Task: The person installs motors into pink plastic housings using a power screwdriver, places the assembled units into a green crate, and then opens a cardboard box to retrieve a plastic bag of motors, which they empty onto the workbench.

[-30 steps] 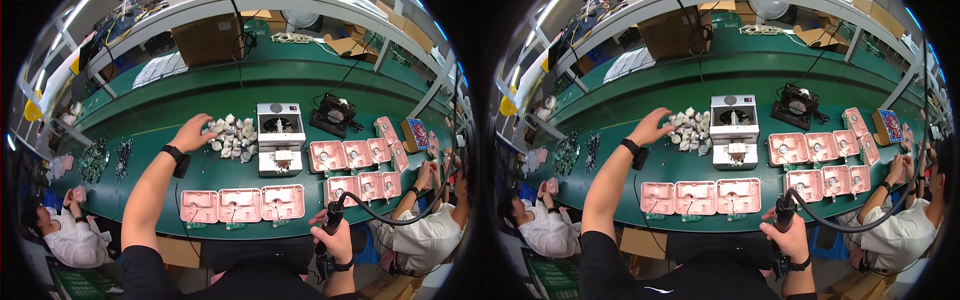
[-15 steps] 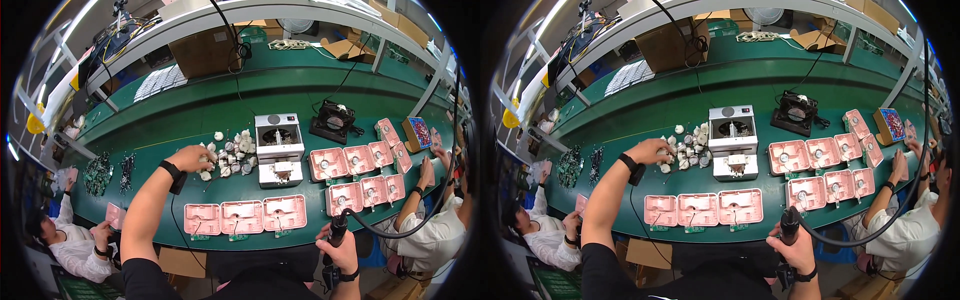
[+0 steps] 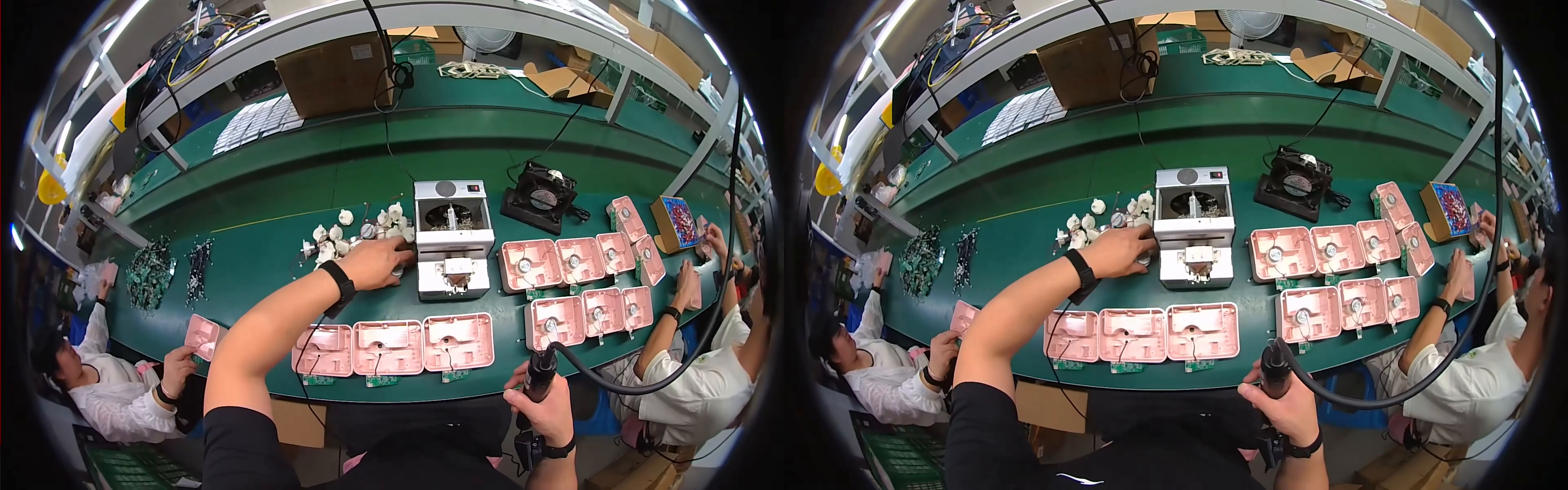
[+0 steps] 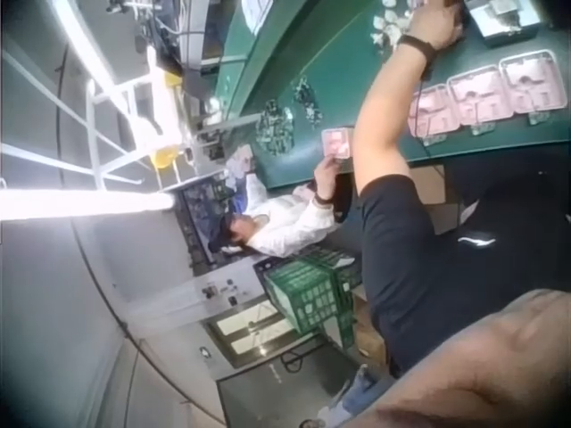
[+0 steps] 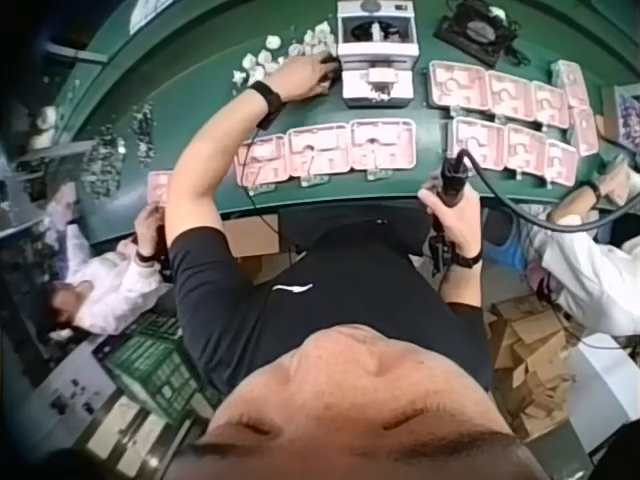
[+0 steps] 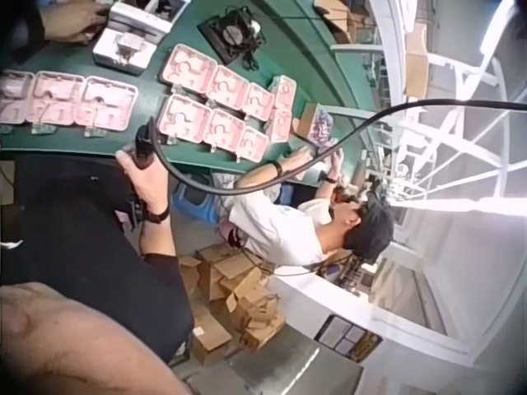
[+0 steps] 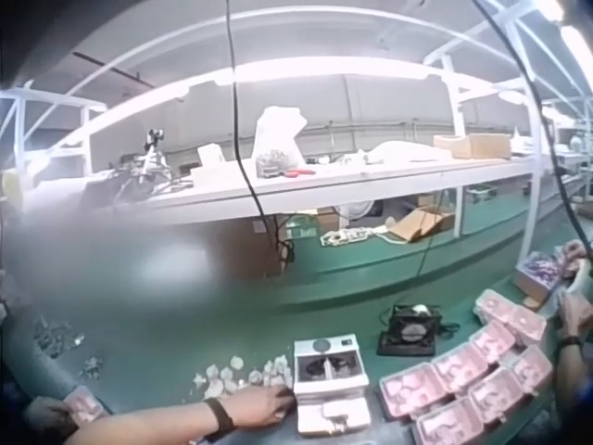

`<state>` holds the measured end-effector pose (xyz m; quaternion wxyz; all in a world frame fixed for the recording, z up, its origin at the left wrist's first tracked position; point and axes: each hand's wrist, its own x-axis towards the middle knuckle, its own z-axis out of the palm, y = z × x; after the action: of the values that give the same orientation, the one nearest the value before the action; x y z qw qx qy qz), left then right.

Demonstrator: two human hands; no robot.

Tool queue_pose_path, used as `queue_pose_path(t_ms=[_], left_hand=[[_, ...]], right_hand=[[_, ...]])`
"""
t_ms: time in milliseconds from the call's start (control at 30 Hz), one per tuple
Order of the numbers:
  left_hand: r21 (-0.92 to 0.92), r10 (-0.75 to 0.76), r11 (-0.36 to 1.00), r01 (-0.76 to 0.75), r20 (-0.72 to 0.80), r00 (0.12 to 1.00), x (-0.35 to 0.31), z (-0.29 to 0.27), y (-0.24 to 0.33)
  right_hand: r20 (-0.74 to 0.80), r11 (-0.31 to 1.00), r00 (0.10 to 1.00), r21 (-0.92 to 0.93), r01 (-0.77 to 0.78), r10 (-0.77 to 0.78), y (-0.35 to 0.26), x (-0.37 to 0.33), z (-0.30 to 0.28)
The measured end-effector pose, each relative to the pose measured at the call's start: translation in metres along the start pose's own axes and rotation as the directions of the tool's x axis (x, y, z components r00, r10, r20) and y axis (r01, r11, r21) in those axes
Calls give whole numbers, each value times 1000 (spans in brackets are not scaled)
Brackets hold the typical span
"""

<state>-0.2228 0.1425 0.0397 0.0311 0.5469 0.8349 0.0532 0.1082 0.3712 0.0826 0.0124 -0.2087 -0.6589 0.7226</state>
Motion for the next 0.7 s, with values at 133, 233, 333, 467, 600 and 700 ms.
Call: queue_pose_path(t_ms=[133,233,333,467,600,700], left_hand=[[-8,-53,999,53,79,996,-9,-1,1],[27,-14,1000,12,62,998,-15,-8,0],[18,1,1000,-3,74,997,-21,-6,2],[-37,-46,998,49,76,996,-25,-3,-2],[-239,-157,960,146,-24,987,-30,-12,-3],[-486,-299,848,213,-105,949,-39,-29,-3]], right_hand=[[-11,1000,1000,15,-18,18,3,0,-1],[-13,998,999,40,-45,46,2,1,1],[55,1000,998,10,6,-6,-4,5,5],[136,996,987,16,84,-85,-21,19,3],[-10,912,922,143,384,-386,-54,48,15],[-55,763,813,316,564,-579,-79,76,20]])
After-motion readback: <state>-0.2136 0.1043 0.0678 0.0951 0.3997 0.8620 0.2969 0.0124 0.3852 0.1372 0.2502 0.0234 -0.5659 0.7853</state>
